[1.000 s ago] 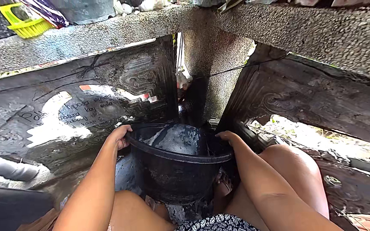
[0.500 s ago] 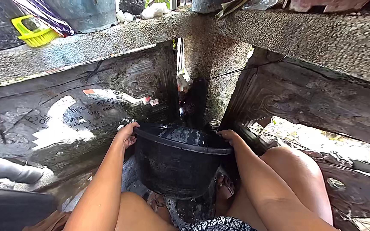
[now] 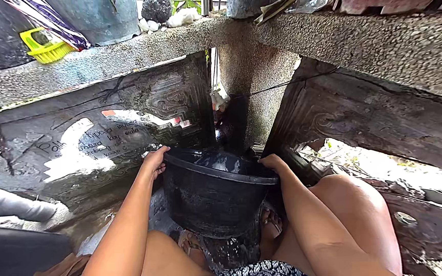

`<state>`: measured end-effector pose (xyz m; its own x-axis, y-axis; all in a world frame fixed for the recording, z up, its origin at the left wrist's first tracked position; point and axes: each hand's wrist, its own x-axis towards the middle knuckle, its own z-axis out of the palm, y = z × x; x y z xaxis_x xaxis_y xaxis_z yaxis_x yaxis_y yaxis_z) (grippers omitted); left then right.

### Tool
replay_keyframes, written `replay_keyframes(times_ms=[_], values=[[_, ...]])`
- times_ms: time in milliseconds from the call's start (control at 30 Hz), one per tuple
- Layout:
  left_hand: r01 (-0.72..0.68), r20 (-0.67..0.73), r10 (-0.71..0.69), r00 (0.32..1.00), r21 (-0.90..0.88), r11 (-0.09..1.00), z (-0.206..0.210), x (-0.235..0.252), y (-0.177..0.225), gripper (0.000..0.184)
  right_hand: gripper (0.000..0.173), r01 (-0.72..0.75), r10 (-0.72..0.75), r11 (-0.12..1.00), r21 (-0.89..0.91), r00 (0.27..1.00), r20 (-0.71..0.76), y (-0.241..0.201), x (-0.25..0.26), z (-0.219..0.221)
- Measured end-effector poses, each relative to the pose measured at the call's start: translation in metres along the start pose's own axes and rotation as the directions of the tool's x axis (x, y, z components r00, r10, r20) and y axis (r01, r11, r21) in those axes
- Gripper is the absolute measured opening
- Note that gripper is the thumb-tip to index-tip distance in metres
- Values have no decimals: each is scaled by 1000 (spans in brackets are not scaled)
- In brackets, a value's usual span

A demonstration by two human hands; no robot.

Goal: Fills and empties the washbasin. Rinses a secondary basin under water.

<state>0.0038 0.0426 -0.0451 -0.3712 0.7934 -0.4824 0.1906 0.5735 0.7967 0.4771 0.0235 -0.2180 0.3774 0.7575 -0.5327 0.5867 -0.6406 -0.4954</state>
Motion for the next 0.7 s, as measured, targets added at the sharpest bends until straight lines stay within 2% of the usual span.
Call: replay_keyframes(times_ms=[100, 167, 267, 333, 400, 433, 467, 600, 700], values=[[-84, 9, 84, 996, 21, 996, 0, -8, -1, 89, 67, 155, -108, 973, -174, 961, 255, -38, -41, -20], [-153, 7, 153, 988, 64, 986, 2, -19, 0, 98, 64, 270, -180, 938, -218, 916, 357, -59, -64, -25], [-348, 55, 344, 937, 166, 923, 7, -35, 0, 79, 52, 444, -336, 871, -210, 851, 404, -73, -94, -28], [-560, 73, 570, 819, 322, 764, 12, -47, -1, 58, 48, 475, -401, 869, -140, 841, 363, -77, -105, -33], [-740, 95, 788, 608, 428, 519, 19, -61, -1, 45, 45, 493, -450, 868, -58, 832, 325, -83, -112, -41], [-799, 114, 858, 500, 443, 407, 23, -69, 0, 41, 44, 506, -475, 862, -27, 825, 307, -87, -114, -46], [-837, 141, 896, 421, 442, 323, 28, -79, 1, 39, 44, 510, -486, 860, -4, 823, 294, -90, -118, -50], [-906, 234, 942, 240, 402, 131, 45, -104, -2, 34, 43, 449, -442, 893, 12, 874, 202, -91, -111, -57], [-927, 311, 940, 142, 374, 17, 57, -107, -7, 35, 42, 373, -368, 920, -123, 928, 59, -86, -100, -60]])
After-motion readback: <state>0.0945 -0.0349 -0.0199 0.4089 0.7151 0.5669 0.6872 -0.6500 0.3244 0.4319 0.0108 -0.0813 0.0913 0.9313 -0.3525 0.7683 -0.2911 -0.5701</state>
